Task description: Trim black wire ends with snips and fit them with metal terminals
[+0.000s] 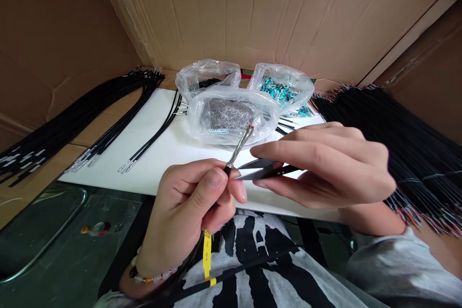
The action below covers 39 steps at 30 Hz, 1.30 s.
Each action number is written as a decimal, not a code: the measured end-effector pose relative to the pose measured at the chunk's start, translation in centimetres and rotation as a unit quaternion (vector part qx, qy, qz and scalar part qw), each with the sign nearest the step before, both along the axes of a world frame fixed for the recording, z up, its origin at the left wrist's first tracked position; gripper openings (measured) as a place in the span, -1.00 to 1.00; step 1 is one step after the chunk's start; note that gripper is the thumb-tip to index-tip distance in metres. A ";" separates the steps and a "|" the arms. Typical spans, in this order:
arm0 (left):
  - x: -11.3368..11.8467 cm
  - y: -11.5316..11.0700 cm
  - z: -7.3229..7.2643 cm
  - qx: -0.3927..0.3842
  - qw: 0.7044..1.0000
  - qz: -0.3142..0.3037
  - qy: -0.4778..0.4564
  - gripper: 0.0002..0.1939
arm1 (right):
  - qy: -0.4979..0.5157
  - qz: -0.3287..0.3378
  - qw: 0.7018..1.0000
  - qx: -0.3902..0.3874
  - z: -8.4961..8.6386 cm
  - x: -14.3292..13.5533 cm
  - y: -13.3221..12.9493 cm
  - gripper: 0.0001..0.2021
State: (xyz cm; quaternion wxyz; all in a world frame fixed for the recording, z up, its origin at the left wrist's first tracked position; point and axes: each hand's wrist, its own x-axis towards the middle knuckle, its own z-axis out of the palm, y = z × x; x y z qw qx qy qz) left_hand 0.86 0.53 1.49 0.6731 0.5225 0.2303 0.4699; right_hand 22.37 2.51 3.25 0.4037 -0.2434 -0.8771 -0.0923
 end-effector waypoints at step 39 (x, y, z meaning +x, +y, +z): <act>-0.6 -0.5 -1.1 0.145 0.975 0.126 0.112 -0.71 | 0.085 0.017 0.995 0.057 -0.4 -1.3 0.5 -0.88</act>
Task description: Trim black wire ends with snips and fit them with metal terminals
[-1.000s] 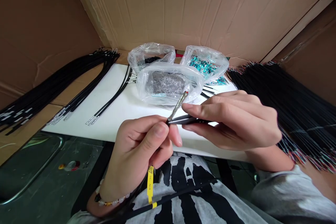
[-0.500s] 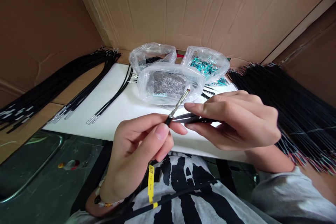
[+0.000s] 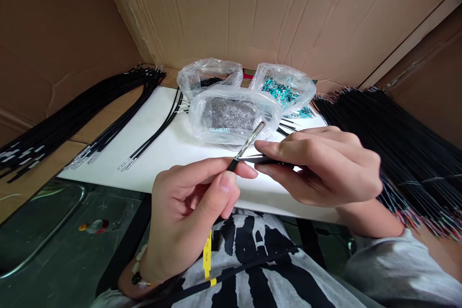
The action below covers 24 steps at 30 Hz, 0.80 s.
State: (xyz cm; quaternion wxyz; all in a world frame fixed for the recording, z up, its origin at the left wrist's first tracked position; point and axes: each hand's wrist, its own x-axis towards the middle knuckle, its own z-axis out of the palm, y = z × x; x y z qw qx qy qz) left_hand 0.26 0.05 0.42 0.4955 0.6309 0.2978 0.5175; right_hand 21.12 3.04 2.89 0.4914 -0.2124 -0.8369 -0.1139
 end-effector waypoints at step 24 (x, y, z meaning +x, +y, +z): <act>0.8 -0.6 0.3 0.000 0.996 0.084 0.015 -0.77 | 0.018 0.039 0.999 0.013 -0.1 0.2 0.2 -0.89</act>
